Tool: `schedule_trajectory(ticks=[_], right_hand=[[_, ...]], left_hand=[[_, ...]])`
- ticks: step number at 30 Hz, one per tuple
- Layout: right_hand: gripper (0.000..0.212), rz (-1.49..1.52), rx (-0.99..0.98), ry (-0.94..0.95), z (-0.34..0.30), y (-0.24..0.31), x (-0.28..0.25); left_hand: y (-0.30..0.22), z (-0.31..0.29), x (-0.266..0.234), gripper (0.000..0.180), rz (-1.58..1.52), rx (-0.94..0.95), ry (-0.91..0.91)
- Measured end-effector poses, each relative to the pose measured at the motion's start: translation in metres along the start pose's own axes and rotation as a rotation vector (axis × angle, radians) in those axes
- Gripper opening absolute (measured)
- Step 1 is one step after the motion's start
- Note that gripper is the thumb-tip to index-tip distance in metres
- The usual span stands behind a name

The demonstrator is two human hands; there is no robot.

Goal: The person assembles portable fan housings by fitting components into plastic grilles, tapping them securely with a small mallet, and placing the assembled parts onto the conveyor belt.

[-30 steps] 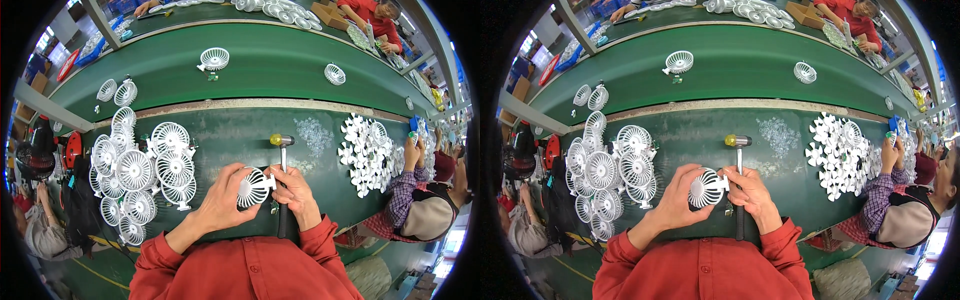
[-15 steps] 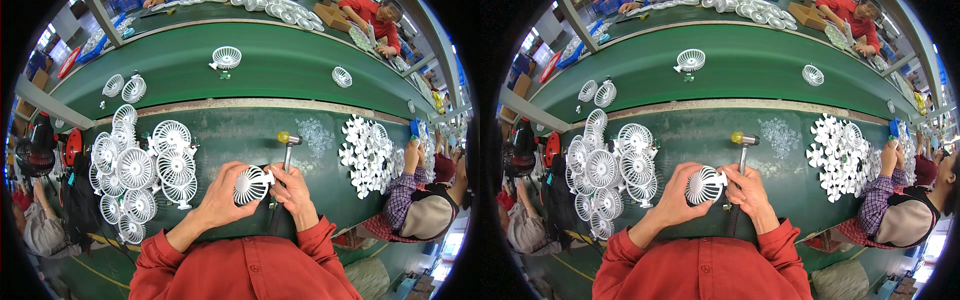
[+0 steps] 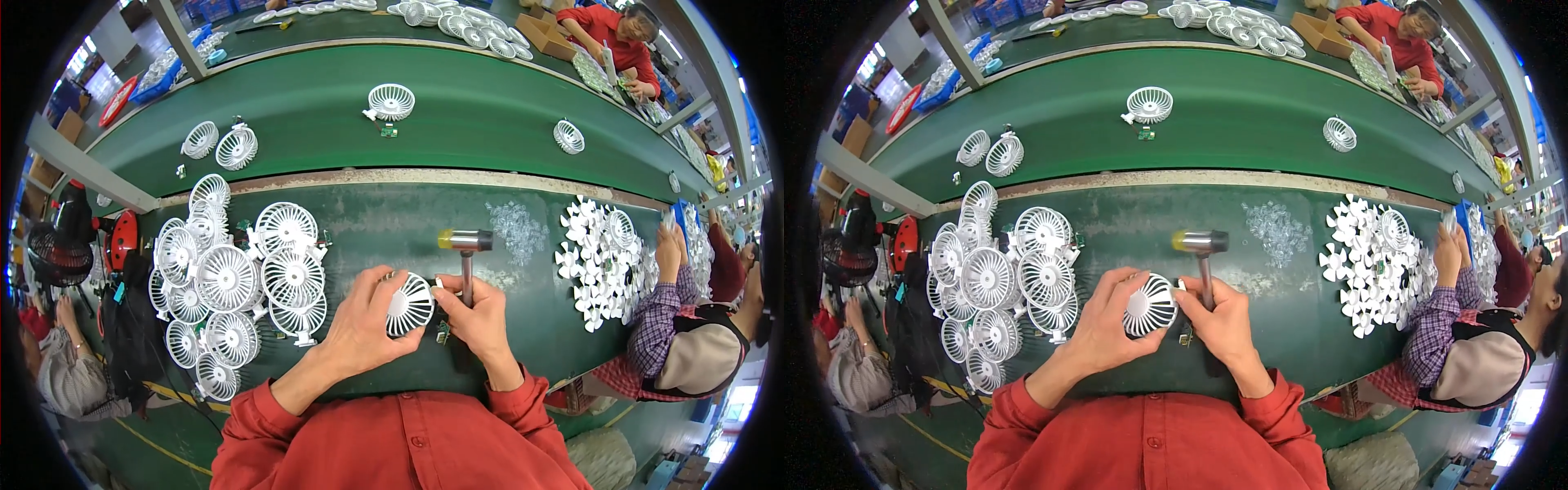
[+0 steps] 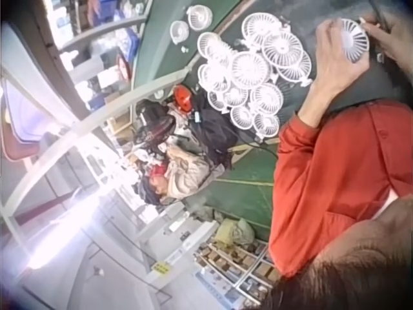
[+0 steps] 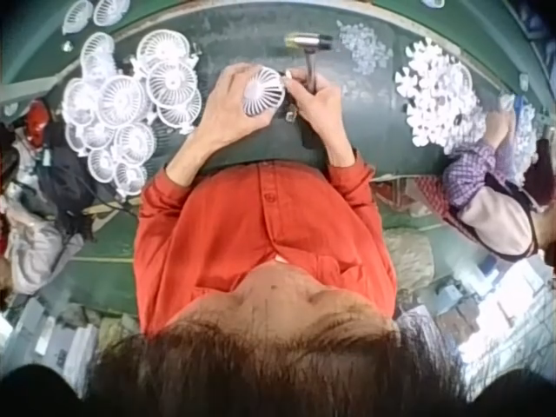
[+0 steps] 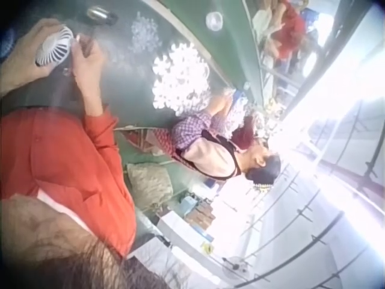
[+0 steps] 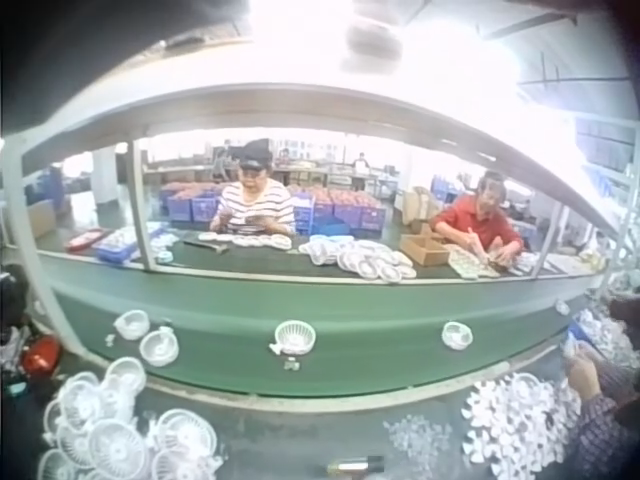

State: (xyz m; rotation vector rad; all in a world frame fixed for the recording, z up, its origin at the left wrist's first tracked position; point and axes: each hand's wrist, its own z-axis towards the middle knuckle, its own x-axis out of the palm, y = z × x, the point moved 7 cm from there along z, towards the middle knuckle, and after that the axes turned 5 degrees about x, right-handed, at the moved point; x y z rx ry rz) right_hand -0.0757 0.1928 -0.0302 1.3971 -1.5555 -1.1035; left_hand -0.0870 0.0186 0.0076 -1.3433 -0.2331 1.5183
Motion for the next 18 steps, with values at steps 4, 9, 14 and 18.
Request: schedule_trajectory(ticks=[4,9,14,18], right_hand=[[0.019,-0.424,-0.474,-0.102,-0.008,0.030,-0.001],[0.018,0.170,0.126,0.037,-0.003,0.009,-0.002],[0.015,0.150,0.186,0.088,-0.004,0.005,-0.004],[0.013,0.001,0.083,0.049,-0.003,0.002,-0.005]], left_hand=[[-0.010,0.002,-0.003,0.074,0.109,0.058,-0.035],[-0.013,0.002,-0.005,0.074,0.110,0.075,-0.069],[-0.007,0.006,-0.008,0.074,0.143,0.052,-0.111],[-0.005,0.007,-0.007,0.075,0.150,0.041,-0.100]])
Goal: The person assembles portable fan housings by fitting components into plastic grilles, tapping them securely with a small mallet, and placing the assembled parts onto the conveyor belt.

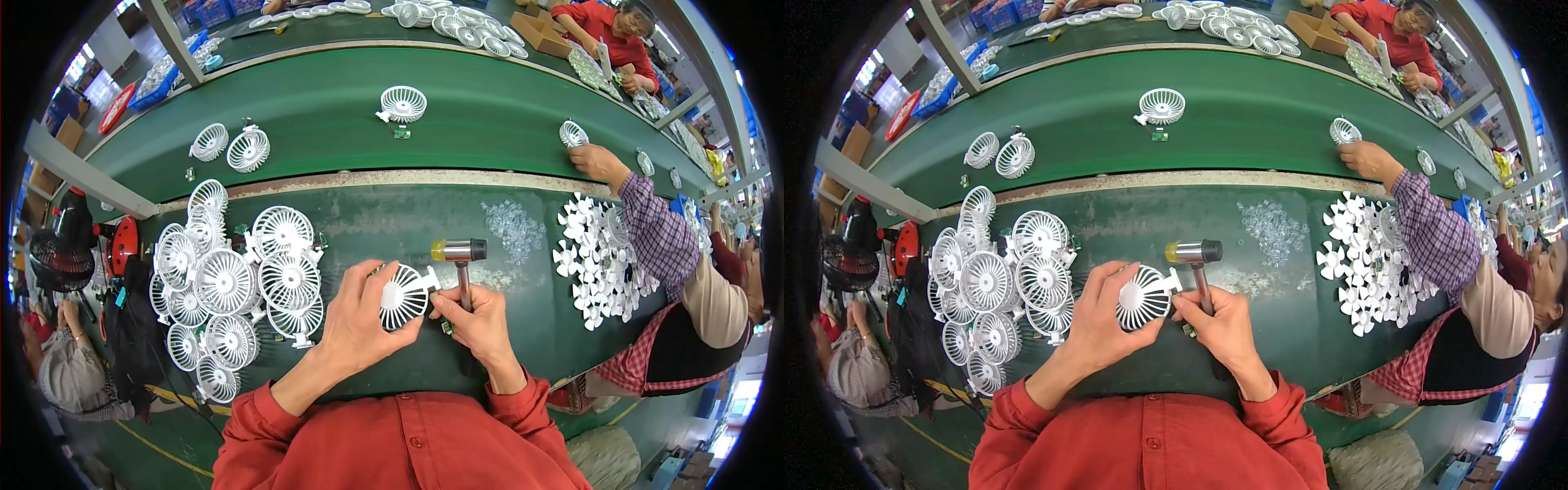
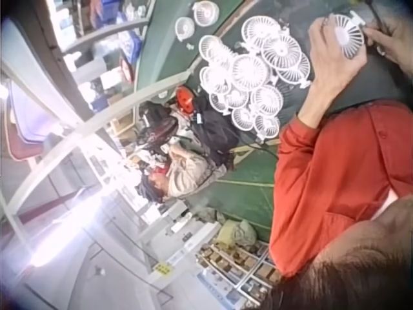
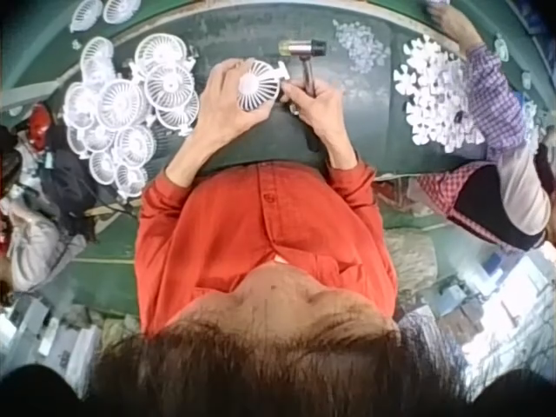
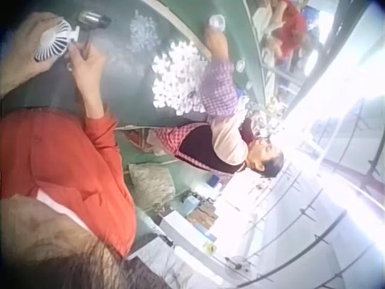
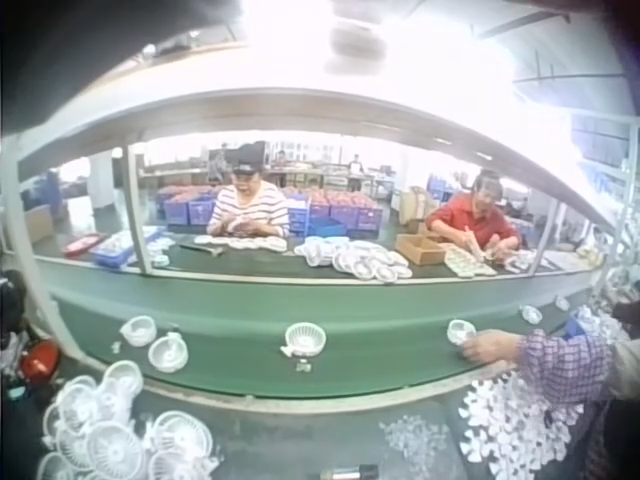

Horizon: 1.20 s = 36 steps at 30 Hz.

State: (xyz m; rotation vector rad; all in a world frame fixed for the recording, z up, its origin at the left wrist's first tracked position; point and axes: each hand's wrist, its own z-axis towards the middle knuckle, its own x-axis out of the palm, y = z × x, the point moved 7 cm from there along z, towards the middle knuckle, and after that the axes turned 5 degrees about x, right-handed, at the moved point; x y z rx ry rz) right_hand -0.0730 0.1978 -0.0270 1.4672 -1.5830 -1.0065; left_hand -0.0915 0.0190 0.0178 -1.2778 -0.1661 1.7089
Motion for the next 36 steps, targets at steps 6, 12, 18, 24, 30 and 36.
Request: schedule_trajectory(ticks=[6,12,18,24,30,36], right_hand=[[0.014,-0.135,-0.010,-0.068,-0.004,0.009,-0.008],[0.013,0.087,-0.079,-0.162,-0.006,0.017,-0.021],[0.015,-0.025,-0.332,-0.354,-0.007,0.045,-0.031],[0.015,0.054,-0.752,-0.522,-0.047,0.059,-0.045],[0.023,0.135,-0.501,-0.414,-0.033,0.037,-0.040],[0.020,0.074,-0.348,-0.328,-0.017,0.024,-0.046]], left_hand=[[0.009,0.000,-0.001,0.091,-0.165,-0.356,0.178],[0.032,0.010,0.033,0.055,-1.050,-0.692,0.377],[0.025,0.107,-0.027,0.035,0.090,-0.172,0.215],[0.112,0.154,-0.063,0.030,0.674,-0.118,0.018],[0.210,0.137,-0.075,0.027,0.969,-0.414,0.408],[0.203,0.140,-0.072,0.021,0.923,-0.343,0.393]])
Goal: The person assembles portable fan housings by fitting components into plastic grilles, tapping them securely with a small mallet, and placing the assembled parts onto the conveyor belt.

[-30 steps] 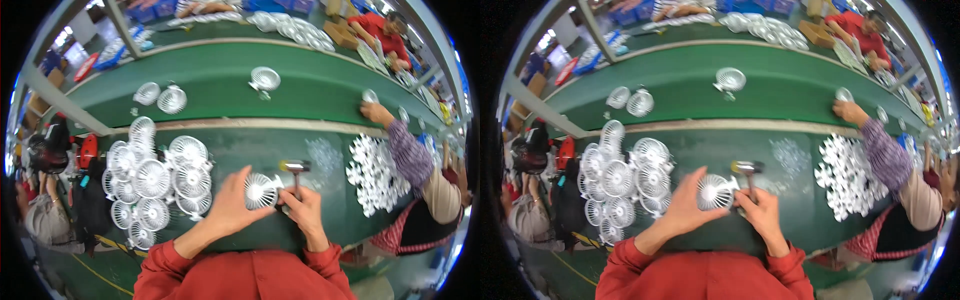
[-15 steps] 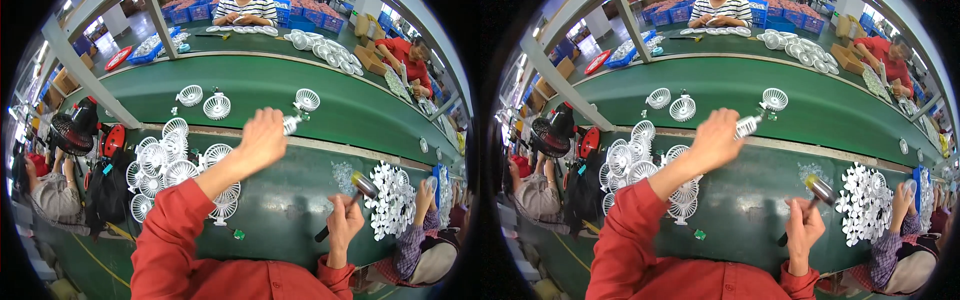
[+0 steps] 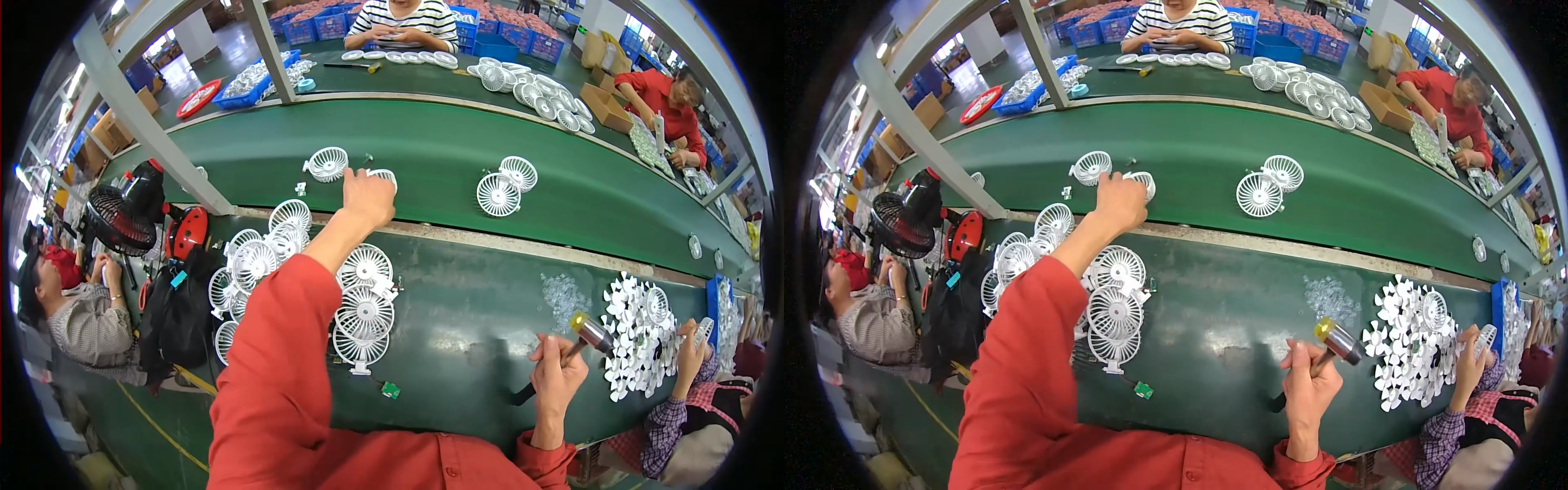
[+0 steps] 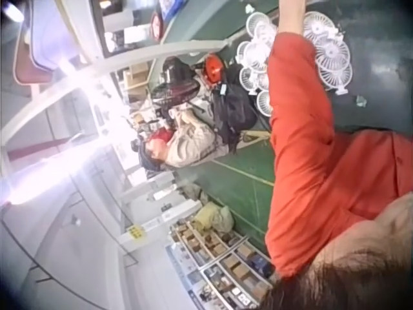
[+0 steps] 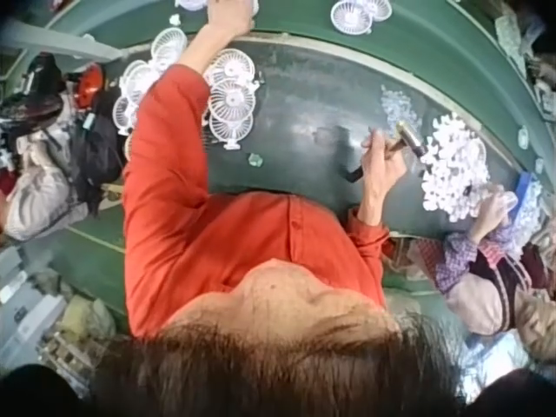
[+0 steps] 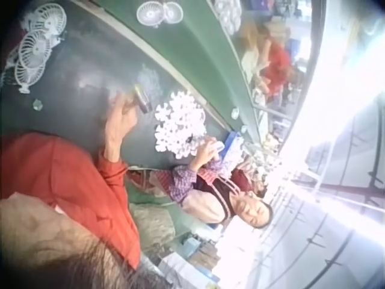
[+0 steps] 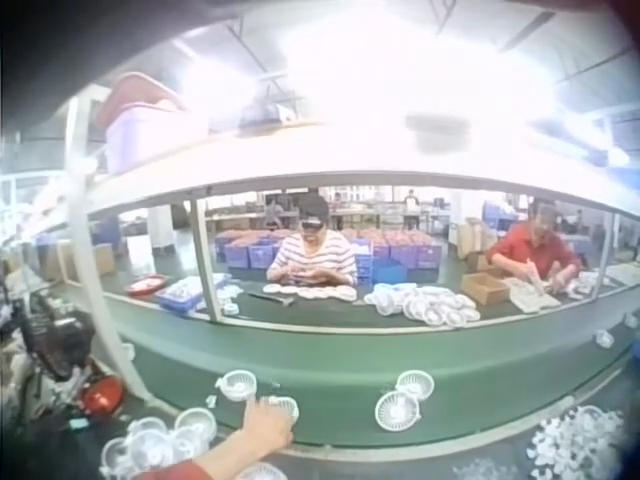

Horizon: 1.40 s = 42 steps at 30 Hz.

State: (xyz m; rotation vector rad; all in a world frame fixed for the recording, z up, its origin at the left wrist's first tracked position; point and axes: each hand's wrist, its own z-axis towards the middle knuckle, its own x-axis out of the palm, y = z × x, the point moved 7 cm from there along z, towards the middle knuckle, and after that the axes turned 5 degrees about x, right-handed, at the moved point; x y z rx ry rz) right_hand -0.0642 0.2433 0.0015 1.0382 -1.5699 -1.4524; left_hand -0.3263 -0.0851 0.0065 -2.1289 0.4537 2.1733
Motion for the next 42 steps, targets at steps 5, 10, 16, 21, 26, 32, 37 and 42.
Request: schedule_trajectory(ticks=[5,10,16,21,26,32,37,42], right_hand=[[0.026,0.013,0.129,0.101,0.001,0.003,0.010],[0.042,-0.015,0.030,0.252,-0.004,0.022,0.037],[0.033,-0.091,0.247,0.216,-0.004,0.018,0.032],[0.029,-0.142,0.339,0.330,-0.004,0.000,0.047],[0.025,-0.054,0.356,0.309,-0.002,-0.015,0.043],[0.026,-0.011,0.339,0.293,0.012,-0.005,0.037],[0.030,-0.123,0.303,0.294,0.017,0.001,0.043],[0.031,-0.188,0.189,0.313,0.021,0.006,0.056]], left_hand=[[-0.063,-0.052,-0.072,0.029,-0.634,0.073,-0.176],[-0.149,-0.124,-0.092,0.028,-1.074,0.262,-0.096],[-0.171,-0.159,-0.066,0.029,-1.938,0.252,0.344],[-0.178,-0.178,-0.040,0.040,-2.091,0.262,0.547],[-0.166,-0.177,-0.026,0.036,-2.277,-0.004,0.459],[-0.143,-0.197,0.008,0.039,-2.194,-0.287,0.317],[-0.172,-0.206,0.016,0.055,-2.202,-0.240,0.667],[-0.187,-0.208,0.010,0.037,-2.258,-0.193,0.754]])
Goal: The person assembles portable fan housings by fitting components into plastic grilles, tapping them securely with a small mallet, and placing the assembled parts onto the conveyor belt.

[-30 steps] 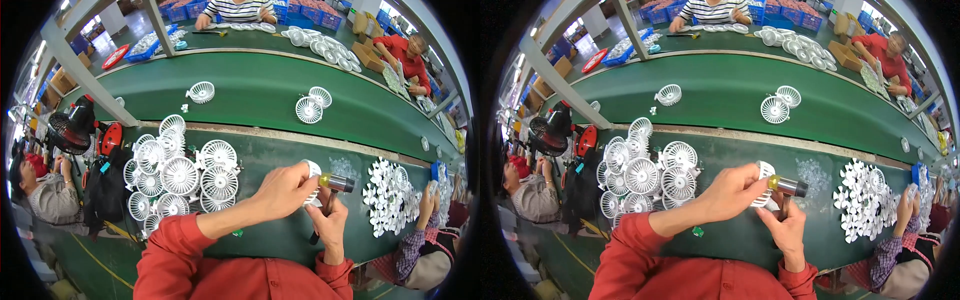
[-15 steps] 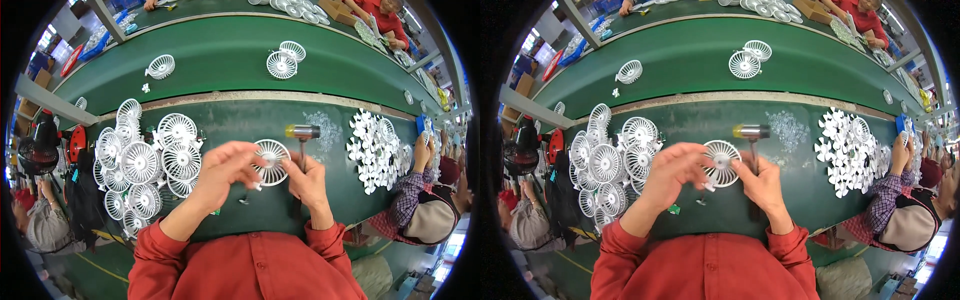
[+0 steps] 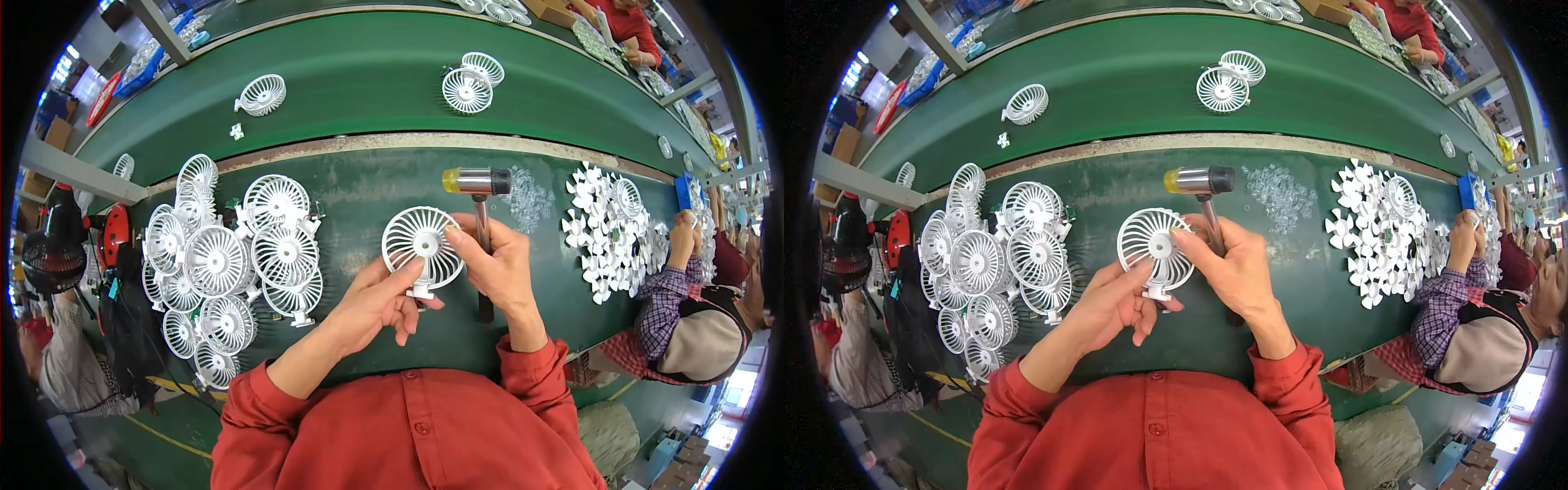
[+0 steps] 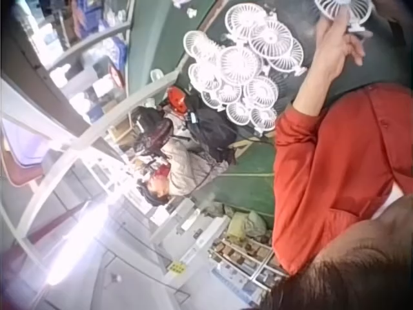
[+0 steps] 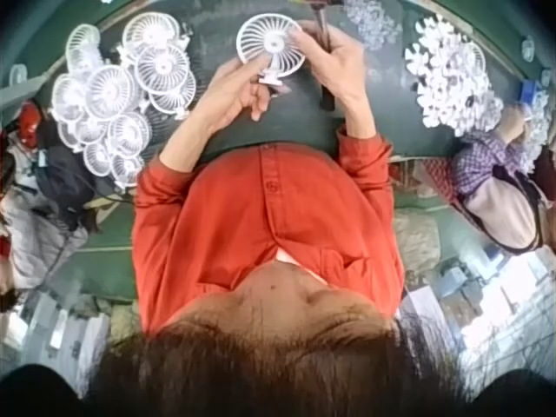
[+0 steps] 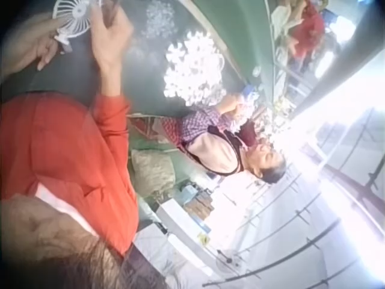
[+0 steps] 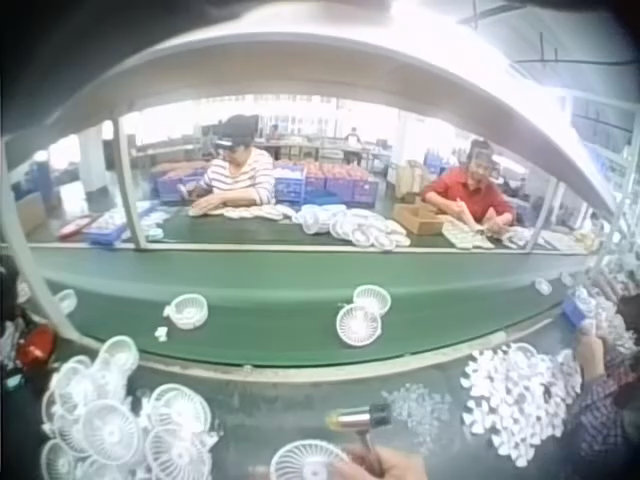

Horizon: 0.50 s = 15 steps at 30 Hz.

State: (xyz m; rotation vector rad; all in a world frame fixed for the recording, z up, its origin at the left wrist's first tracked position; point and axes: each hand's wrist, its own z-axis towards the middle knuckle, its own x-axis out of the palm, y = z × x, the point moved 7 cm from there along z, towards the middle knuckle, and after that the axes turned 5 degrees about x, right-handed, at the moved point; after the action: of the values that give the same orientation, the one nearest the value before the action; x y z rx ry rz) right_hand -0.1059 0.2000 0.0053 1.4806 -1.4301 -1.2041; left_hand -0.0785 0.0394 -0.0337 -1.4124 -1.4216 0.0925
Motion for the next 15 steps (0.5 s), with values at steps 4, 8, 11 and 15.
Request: schedule_trajectory(ticks=[4,8,11,15], right_hand=[[0.030,-0.054,-0.045,-0.019,0.002,0.007,0.006],[0.030,-0.116,-0.039,-0.023,0.007,0.012,0.005],[0.030,-0.100,-0.025,-0.008,0.014,0.016,0.007],[0.033,-0.193,-0.083,-0.050,0.015,0.007,0.003]], left_hand=[[0.004,0.003,0.006,0.032,-0.163,0.023,0.053],[0.006,0.004,0.007,0.030,-0.178,0.047,0.051],[0.008,0.007,0.009,0.030,-0.195,0.069,0.033],[0.005,0.009,0.008,0.028,-0.213,0.159,-0.012]])
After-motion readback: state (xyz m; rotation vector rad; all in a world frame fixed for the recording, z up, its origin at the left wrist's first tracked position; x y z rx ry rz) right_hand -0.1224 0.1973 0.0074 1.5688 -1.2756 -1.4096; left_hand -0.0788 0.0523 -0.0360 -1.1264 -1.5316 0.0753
